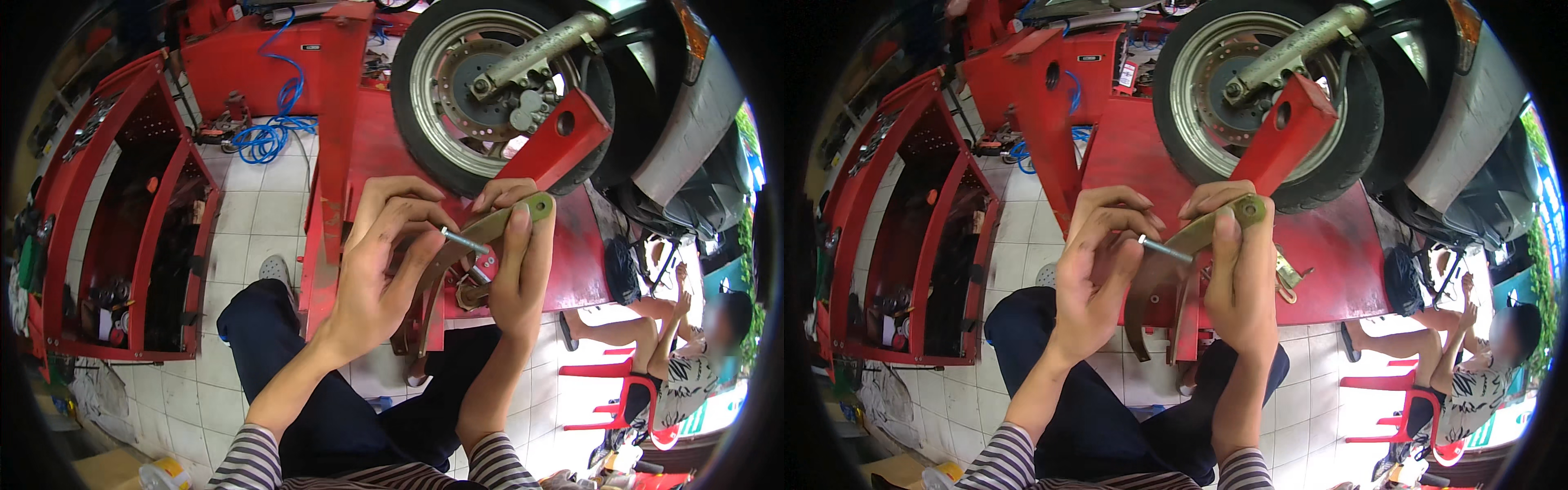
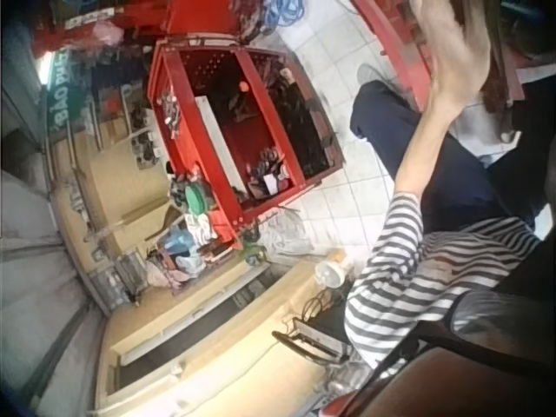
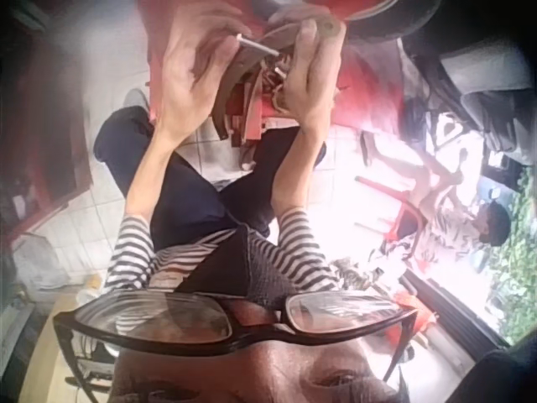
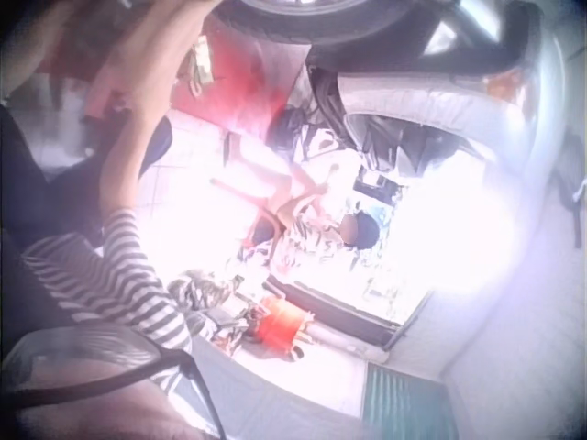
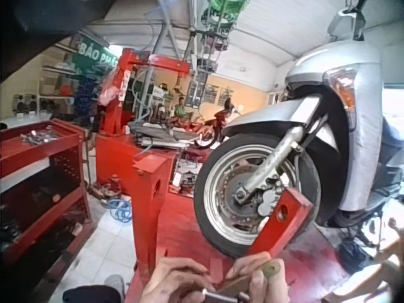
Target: The person uses a wrench and a socket wrench to unscrew and remove bolts and nuts from a red metal fixture attached to a motorcycle wheel, eventually detaching a curved metal plate.
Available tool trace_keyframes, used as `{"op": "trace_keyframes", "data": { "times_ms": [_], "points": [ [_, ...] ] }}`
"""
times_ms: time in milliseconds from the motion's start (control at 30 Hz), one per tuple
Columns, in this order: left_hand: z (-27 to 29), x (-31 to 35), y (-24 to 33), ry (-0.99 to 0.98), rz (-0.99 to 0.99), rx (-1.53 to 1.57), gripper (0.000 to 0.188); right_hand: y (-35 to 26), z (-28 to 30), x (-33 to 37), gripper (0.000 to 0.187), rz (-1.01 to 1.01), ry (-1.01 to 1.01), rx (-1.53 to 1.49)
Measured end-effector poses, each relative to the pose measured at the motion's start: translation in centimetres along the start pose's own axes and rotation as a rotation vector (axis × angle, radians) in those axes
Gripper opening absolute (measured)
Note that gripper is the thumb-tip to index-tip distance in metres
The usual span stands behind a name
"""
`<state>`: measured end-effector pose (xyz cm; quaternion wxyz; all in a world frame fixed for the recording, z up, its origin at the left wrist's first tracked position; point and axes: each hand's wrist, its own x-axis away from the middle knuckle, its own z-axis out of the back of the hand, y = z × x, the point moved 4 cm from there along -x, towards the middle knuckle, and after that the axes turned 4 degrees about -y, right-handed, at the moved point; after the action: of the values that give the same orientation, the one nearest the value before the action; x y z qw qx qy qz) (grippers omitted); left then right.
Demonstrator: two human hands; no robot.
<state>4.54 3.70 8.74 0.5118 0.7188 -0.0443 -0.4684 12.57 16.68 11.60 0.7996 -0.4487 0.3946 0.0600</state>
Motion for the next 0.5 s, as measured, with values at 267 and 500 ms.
{"op": "trace_keyframes", "data": {
  "times_ms": [267, 500],
  "points": [
    [-1.2, -0.5, 1.1, -0.166, 0.078, 0.054, 0.019, -2.2, 3.2, 0.8, 0.020, -0.028, 0.263, 0.122],
    [-3.6, -0.2, 0.5, -0.198, 0.141, 0.246, 0.016, -1.7, 6.7, 2.4, 0.026, -0.093, 0.457, -0.011]
  ]
}}
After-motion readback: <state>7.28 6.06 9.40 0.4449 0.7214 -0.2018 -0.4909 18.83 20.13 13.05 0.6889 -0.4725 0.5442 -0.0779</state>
